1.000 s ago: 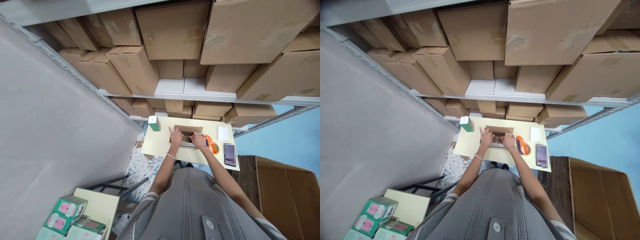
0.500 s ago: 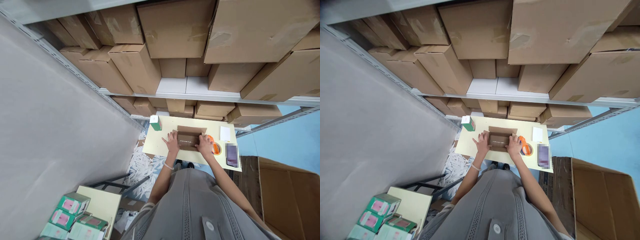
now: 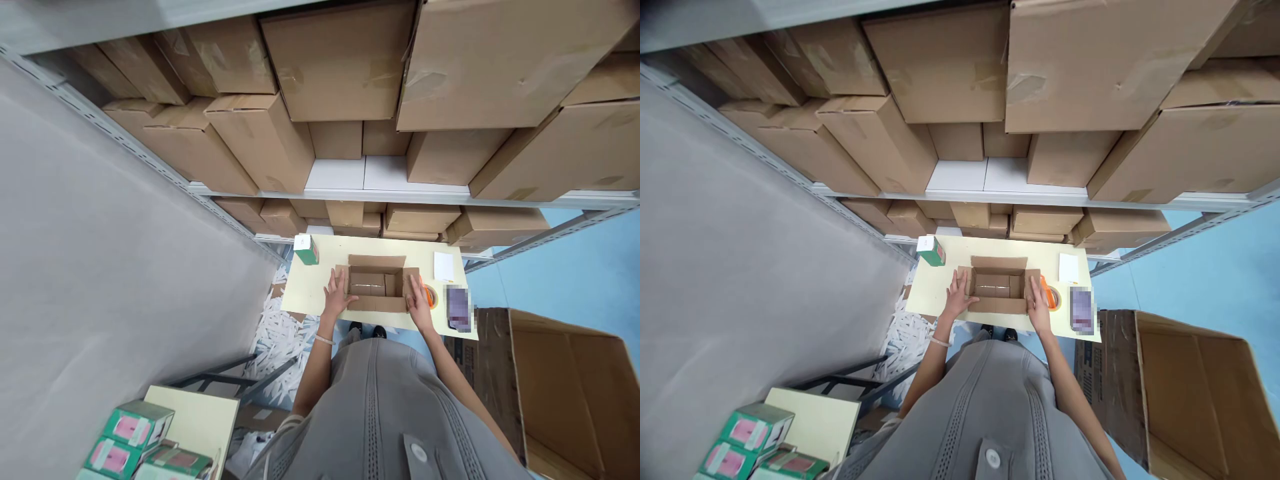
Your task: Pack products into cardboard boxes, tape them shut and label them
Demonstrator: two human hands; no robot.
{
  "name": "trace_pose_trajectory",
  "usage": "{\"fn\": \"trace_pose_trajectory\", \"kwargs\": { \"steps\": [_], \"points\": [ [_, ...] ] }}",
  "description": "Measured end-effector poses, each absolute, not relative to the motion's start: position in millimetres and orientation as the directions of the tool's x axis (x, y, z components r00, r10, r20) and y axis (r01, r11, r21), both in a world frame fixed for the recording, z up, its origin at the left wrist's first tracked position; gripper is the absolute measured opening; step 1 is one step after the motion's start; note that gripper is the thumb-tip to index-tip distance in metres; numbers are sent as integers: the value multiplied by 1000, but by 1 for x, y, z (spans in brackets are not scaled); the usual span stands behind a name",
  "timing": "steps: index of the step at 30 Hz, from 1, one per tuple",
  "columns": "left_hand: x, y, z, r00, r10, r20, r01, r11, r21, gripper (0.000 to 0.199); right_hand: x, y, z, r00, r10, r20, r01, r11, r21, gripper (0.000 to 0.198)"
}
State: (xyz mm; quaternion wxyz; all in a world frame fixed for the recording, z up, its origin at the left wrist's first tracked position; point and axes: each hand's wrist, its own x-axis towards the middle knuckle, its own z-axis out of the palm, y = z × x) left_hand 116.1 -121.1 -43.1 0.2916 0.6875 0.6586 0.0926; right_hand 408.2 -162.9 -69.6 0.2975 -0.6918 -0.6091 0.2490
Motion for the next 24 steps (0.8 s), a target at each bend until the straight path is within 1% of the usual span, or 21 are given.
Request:
{"fn": "trace_pose_trajectory", "kwargs": {
  "steps": [2,5,8,10,13,15,21,24],
  "points": [
    [116,-120,-45,126,961,-248,889,2,457,100,403,-161,-70,177,984,-19,721,-143,-678,64],
    [117,-117,-47,135,967,-217,923,-43,381,106,397,-161,-72,239,968,-74,763,-235,-603,73],
    [118,-114,-47,170,969,-179,938,-104,329,110,396,-163,-76,290,955,-59,831,-282,-480,83],
    [120,-113,-48,195,966,-168,940,-135,314,112,396,-163,-78,284,958,-36,862,-271,-429,87],
    [123,-113,-48,205,964,-172,938,-142,317,112,393,-161,-77,243,969,-40,871,-237,-430,87],
    [127,-115,-49,191,967,-170,938,-129,321,110,389,-160,-77,240,969,-56,862,-239,-447,86],
    [135,-122,-55,80,986,-145,943,-27,332,93,383,-162,-83,250,965,-79,838,-257,-481,82],
    [135,-123,-58,43,981,-188,926,32,377,91,386,-162,-92,234,964,-123,793,-263,-550,84]
  ]
}}
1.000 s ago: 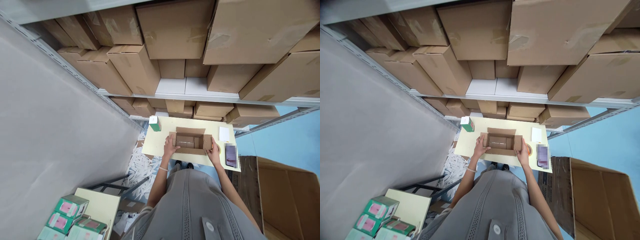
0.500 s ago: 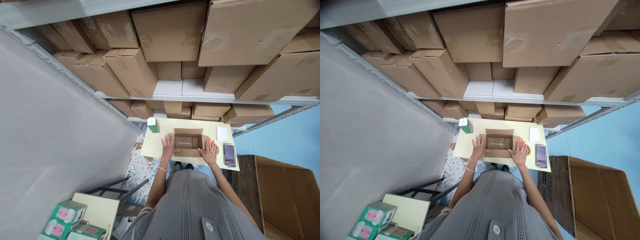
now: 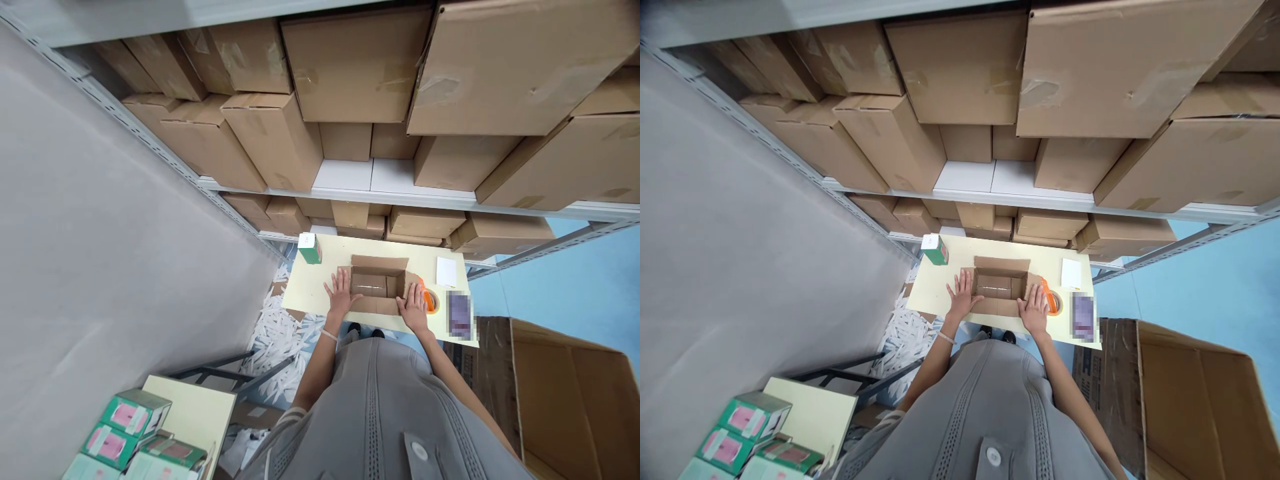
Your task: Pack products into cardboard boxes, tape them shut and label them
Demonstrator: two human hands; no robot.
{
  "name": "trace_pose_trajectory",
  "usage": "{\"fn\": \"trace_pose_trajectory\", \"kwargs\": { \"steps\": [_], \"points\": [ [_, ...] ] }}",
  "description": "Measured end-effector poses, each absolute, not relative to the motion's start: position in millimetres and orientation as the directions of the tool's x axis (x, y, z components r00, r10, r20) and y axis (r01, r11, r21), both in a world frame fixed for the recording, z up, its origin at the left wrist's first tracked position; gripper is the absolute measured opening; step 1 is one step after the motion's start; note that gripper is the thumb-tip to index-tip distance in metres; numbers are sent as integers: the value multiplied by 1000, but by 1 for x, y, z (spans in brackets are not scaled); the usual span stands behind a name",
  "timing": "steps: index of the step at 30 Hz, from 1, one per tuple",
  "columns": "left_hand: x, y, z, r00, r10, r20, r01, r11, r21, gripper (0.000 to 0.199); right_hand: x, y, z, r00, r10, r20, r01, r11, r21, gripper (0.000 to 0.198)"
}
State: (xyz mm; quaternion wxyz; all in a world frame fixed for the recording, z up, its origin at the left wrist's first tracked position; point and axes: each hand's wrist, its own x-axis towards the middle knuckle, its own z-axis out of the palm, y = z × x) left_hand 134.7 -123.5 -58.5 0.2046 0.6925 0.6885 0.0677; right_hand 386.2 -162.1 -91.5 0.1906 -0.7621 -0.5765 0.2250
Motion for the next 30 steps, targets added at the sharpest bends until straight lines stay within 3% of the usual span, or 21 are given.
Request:
{"fn": "trace_pose_trajectory", "kwargs": {
  "steps": [4,9,21,30],
  "points": [
    [128,-123,-64,110,953,-283,834,66,548,93,392,-160,-105,171,972,-162,642,-235,-730,87],
    [119,-119,-79,264,945,-193,654,-28,756,107,392,-156,-115,168,976,-142,520,-210,-828,89],
    [114,-123,-69,314,941,-125,549,-72,833,114,386,-160,-95,142,984,-111,473,-166,-865,93],
    [82,-154,-33,137,990,-45,543,-37,839,111,359,-146,-42,-57,997,-47,515,-11,-857,91]
  ]
}}
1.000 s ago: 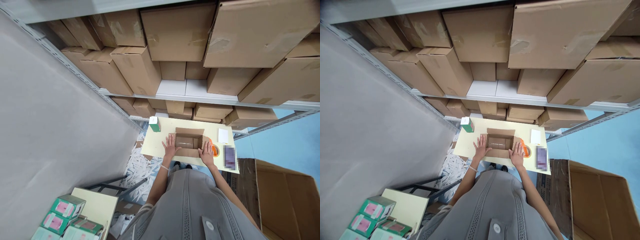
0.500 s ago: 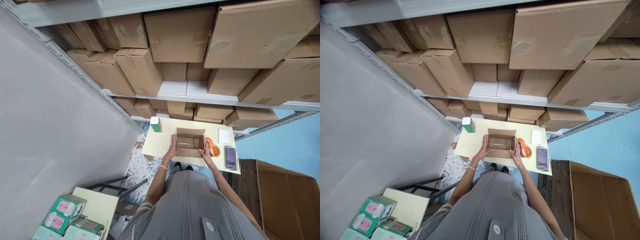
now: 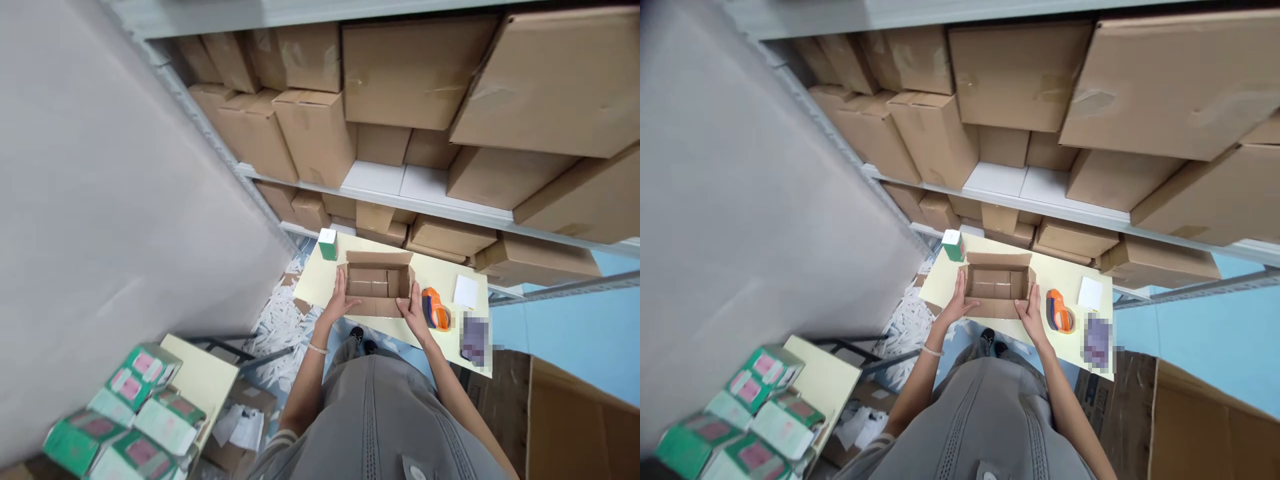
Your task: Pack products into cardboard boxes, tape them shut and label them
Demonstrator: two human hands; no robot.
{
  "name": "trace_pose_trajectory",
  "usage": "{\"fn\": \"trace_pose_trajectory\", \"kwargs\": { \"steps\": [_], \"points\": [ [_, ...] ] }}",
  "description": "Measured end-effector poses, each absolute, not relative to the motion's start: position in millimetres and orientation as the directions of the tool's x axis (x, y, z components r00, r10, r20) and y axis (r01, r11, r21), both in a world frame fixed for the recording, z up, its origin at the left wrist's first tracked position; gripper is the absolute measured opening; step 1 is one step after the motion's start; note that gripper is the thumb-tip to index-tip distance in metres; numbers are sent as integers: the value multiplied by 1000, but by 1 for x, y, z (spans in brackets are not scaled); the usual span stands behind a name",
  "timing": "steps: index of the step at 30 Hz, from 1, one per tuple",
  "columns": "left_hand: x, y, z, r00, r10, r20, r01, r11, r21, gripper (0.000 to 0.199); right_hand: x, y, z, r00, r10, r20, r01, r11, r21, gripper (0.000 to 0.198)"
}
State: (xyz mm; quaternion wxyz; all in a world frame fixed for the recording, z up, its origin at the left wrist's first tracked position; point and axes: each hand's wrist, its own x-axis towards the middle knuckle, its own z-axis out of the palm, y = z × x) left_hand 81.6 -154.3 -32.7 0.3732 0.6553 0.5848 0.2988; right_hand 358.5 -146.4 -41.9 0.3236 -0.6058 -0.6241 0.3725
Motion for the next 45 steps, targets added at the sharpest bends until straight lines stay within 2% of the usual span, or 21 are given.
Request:
{"fn": "trace_pose_trajectory", "kwargs": {
  "steps": [5,9,13,17,22,25,29,34,40,45],
  "points": [
    [69,-208,-20,-134,990,41,492,31,870,109,333,-133,-18,-342,940,-4,451,160,-878,90],
    [73,-275,-19,-414,909,44,448,162,879,110,302,-129,-11,-595,804,-10,389,277,-879,91],
    [83,-358,-15,-659,750,48,385,283,879,114,253,-149,-8,-797,604,-2,286,375,-882,91],
    [88,-450,0,-848,528,47,297,399,868,116,193,-203,5,-930,367,17,159,444,-882,88],
    [91,-548,25,-958,264,113,231,473,851,117,128,-281,31,-992,77,100,-46,517,-855,87],
    [86,-593,36,-972,169,163,226,479,848,117,97,-322,39,-989,-31,142,-138,510,-849,86],
    [61,-649,41,-981,119,156,194,499,845,118,58,-377,36,-982,-82,169,-187,496,-848,87],
    [-2,-717,37,-978,147,150,203,487,849,115,5,-447,25,-979,-75,191,-202,507,-838,90],
    [-93,-771,36,-963,245,110,218,476,852,117,-62,-506,10,-989,17,147,-118,514,-849,99],
    [-154,-786,40,-942,313,119,257,451,855,118,-109,-520,3,-981,59,182,-121,545,-830,98]
  ]
}}
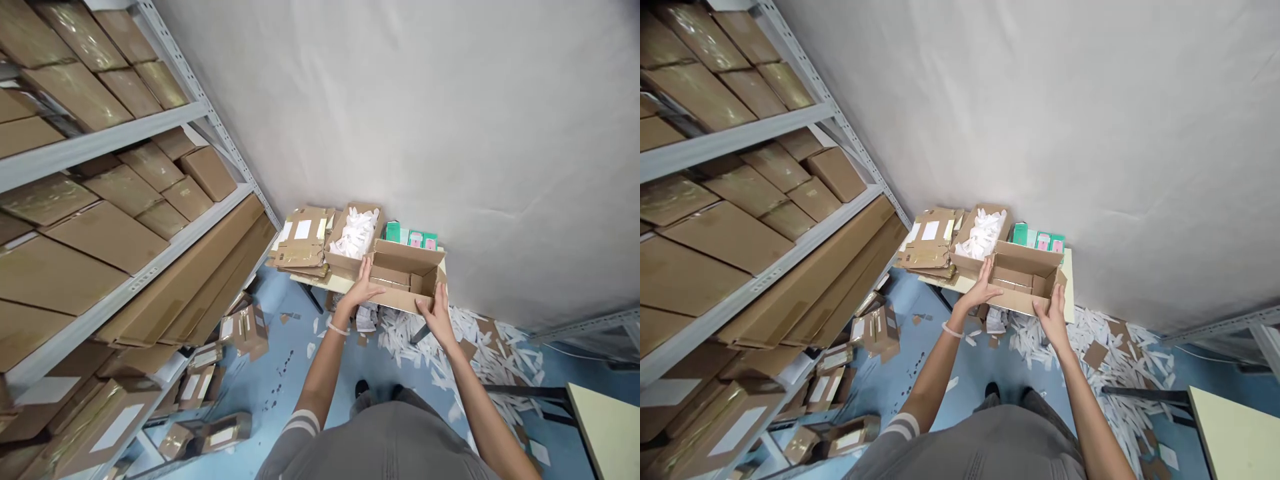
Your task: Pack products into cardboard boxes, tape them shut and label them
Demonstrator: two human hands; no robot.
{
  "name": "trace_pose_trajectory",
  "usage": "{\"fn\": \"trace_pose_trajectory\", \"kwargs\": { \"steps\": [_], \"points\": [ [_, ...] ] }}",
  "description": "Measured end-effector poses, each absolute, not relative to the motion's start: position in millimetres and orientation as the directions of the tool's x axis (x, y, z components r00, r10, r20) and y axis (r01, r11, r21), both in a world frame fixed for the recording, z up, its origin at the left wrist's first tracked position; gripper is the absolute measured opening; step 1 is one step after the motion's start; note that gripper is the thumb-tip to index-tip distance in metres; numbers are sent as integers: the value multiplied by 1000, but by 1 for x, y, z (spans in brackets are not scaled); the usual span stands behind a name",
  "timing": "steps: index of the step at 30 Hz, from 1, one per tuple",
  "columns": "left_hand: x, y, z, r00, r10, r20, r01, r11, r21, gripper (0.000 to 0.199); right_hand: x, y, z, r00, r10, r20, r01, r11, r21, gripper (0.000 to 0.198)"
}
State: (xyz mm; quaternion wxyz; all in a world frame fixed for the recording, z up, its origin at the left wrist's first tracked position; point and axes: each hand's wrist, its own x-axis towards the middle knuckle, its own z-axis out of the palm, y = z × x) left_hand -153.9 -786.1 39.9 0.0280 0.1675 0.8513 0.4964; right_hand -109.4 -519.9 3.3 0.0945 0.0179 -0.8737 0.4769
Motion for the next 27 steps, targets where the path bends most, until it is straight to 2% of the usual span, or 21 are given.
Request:
{"fn": "trace_pose_trajectory", "kwargs": {
  "steps": [5,9,13,17,22,24,27],
  "points": [
    [-205,-783,35,-951,296,93,227,461,858,116,-156,-518,-1,-982,75,173,-103,552,-828,95],
    [-226,-781,34,-963,267,38,184,548,816,118,-178,-519,-9,-985,87,151,-82,534,-842,93],
    [-226,-776,41,-975,219,25,174,696,697,105,-177,-520,-12,-985,127,112,-21,568,-823,88],
    [-227,-777,51,-988,136,75,154,788,597,89,-171,-522,-5,-987,136,81,17,601,-799,84],
    [-270,-823,64,-991,107,77,132,802,583,79,-171,-526,4,-984,170,53,62,604,-795,82],
    [-303,-848,66,-994,37,99,87,811,579,71,-171,-528,6,-981,188,41,84,608,-790,82],
    [-362,-872,62,-998,9,69,45,836,548,72,-171,-531,9,-977,209,46,98,625,-774,81]
  ]
}}
